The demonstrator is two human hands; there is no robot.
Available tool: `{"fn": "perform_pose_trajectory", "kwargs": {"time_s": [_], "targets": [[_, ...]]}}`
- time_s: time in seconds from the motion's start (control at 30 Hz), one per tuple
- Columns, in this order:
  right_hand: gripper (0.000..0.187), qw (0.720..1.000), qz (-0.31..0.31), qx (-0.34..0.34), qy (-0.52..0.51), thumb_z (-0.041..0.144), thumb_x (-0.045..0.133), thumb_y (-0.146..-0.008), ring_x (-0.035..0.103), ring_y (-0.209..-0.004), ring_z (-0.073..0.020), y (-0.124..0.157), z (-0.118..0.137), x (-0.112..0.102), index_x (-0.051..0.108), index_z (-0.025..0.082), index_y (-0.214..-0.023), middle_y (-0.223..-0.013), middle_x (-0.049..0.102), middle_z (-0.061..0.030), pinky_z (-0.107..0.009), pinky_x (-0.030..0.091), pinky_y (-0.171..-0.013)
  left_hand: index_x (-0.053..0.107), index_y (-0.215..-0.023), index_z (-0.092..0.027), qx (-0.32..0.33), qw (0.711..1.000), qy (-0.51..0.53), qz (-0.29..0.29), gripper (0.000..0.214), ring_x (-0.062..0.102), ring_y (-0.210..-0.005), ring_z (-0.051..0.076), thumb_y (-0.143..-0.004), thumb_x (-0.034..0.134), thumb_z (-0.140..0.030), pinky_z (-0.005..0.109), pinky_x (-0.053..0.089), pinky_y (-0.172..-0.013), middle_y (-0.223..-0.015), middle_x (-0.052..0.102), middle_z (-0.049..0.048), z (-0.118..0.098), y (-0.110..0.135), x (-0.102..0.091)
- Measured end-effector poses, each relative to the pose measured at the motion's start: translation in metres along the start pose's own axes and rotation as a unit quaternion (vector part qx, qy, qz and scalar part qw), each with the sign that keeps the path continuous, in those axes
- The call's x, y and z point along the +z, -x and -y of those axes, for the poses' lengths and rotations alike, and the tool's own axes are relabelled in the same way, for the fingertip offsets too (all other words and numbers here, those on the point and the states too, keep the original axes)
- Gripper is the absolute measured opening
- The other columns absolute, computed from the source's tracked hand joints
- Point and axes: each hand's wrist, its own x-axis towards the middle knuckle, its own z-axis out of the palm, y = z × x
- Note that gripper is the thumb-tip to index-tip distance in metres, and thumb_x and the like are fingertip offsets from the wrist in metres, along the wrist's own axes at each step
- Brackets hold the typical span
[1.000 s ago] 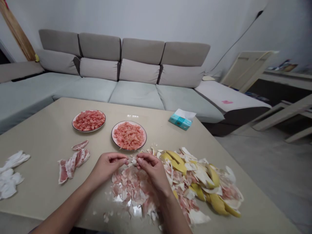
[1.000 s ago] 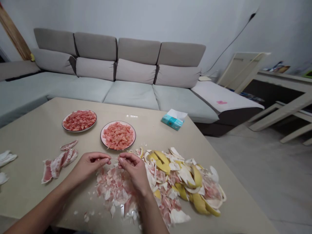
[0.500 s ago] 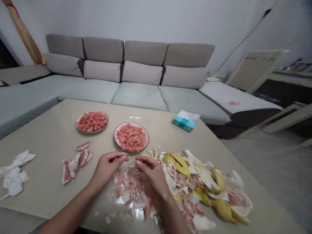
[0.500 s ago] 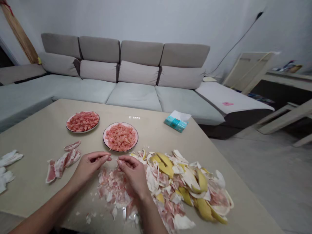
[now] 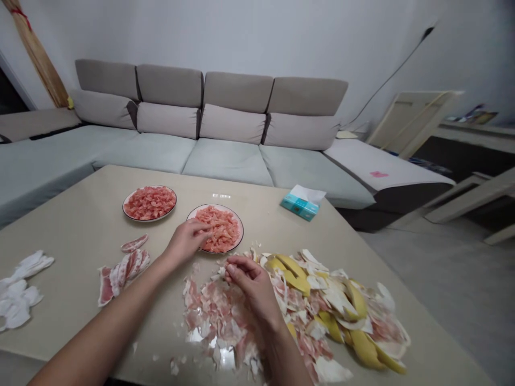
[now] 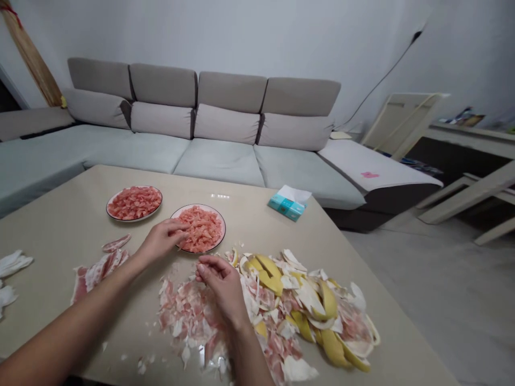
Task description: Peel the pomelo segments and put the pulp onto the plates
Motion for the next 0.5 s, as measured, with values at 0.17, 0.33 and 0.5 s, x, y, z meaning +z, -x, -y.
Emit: {"fn": "perform_pose_trajectory", "kwargs": {"time_s": [0.17, 0.33, 0.5], "targets": [[0.027, 0.998, -0.009, -0.038, 0.044, 0.034, 0.081, -0.068, 0.063, -0.067, -0.013, 0.003, 0.004, 0.001, 0.072, 0.019, -0.089, -0.075, 0.069, -0.0009, -0.025, 0.053, -0.067, 0.078, -0.083, -0.023, 0.014, 0.997, -0.006, 0.07, 0.016, 0.067, -0.087, 0.021, -0.079, 0.062, -0.024, 0.03, 0.047, -0.083, -0.088, 0.076, 0.0037, -0.012, 0.006, -0.001], [0.015, 0.985, -0.02, -0.112, 0.133, 0.029, 0.075, -0.075, 0.065, -0.073, -0.016, 0.009, 0.007, 0.005, 0.072, 0.021, -0.087, -0.083, 0.071, -0.0026, -0.027, 0.053, -0.068, 0.075, -0.096, -0.023, -0.052, 0.986, 0.074, 0.138, 0.022, 0.066, -0.092, 0.02, -0.084, 0.059, -0.032, 0.029, 0.047, -0.082, -0.099, 0.075, 0.0032, -0.036, 0.044, -0.013], [0.008, 0.953, 0.0, -0.201, 0.227, 0.025, 0.071, -0.08, 0.066, -0.079, -0.0188, 0.015, 0.009, 0.007, 0.072, 0.022, -0.087, -0.087, 0.071, -0.0042, -0.031, 0.053, -0.073, 0.075, -0.097, -0.025, -0.043, 0.993, 0.035, 0.104, 0.019, 0.066, -0.085, 0.019, -0.081, 0.065, -0.027, 0.026, 0.047, -0.075, -0.095, 0.075, 0.0022, -0.044, 0.065, -0.014]]}}
